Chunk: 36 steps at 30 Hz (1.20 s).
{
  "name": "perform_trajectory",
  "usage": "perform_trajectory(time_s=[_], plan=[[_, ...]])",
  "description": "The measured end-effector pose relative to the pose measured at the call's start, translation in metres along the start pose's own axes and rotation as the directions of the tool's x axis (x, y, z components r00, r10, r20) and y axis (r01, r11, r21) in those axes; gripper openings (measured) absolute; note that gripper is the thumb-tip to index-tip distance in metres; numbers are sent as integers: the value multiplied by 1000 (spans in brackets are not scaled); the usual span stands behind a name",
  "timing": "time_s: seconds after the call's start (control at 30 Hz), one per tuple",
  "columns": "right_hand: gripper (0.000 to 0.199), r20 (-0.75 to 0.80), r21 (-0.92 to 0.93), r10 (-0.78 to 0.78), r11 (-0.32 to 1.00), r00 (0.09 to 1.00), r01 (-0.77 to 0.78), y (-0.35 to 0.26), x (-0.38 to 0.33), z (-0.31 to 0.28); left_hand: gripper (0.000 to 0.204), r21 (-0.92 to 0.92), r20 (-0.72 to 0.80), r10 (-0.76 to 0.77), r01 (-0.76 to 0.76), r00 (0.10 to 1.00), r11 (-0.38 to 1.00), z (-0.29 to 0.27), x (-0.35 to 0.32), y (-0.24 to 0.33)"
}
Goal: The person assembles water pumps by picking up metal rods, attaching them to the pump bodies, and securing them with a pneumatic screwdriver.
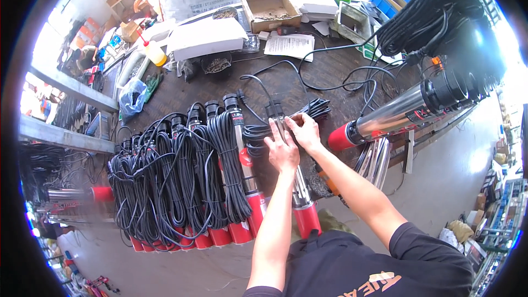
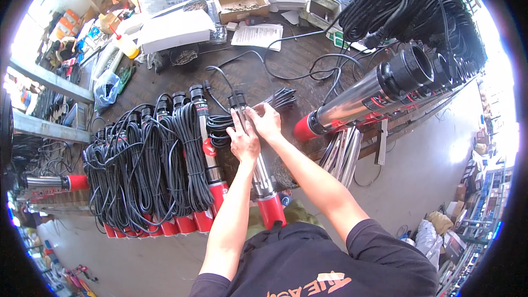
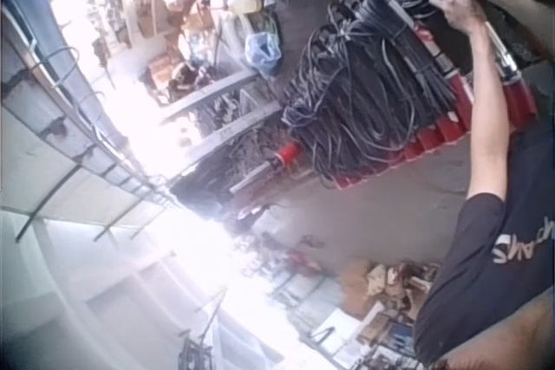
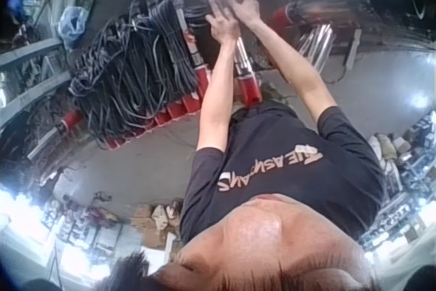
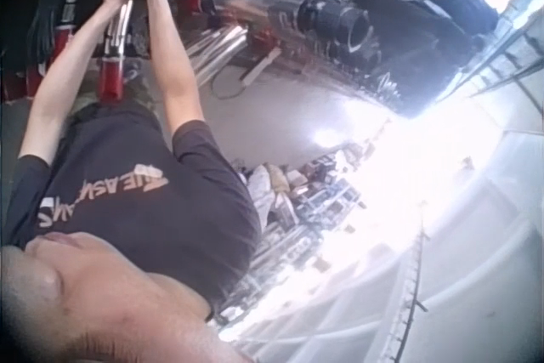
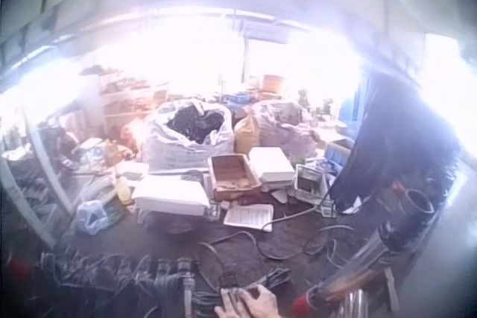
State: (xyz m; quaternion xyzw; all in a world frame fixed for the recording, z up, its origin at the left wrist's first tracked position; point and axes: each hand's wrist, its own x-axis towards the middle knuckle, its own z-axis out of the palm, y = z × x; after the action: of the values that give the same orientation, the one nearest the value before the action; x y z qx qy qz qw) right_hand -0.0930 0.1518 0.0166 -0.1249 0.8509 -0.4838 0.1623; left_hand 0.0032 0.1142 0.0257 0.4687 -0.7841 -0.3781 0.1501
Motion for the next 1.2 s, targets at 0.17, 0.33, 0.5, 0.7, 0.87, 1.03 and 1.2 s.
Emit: perform_trajectory(time_s=[0.17, 0.33, 0.5, 0.7, 0.87, 1.03, 1.2], plan=[[25, 490, 711, 505, 241, 711, -661, 17, -99, -30, 64, 92, -62, 60, -54, 996, 994, 4, 4, -17], [58, 568, 822, 703, -451, 428, -349, 68, -139, -52, 63, 58, -23, 47, -46, 999, 997, 4, 3, -8], [58, 564, 822, 711, -534, 421, -199, 89, -137, -39, 62, 52, -16, 39, -38, 999, 998, 3, -2, 2], [37, 344, 939, 809, -308, 476, -155, 34, -165, -61, 63, 85, -42, 44, -40, 998, 996, 6, 1, -8], [30, 49, 995, 695, 27, 717, -94, -54, -204, -116, 62, 91, -39, 63, -60, 997, 994, 10, -2, -5], [60, -559, 577, -40, 699, 828, 423, -52, -200, -118, 61, 85, -67, 96, -90, 993, 992, 7, -2, -9], [75, -566, 639, -181, 521, 805, 566, -59, -152, -107, 62, 71, -49, 42, -39, 998, 997, 12, -3, -2]])
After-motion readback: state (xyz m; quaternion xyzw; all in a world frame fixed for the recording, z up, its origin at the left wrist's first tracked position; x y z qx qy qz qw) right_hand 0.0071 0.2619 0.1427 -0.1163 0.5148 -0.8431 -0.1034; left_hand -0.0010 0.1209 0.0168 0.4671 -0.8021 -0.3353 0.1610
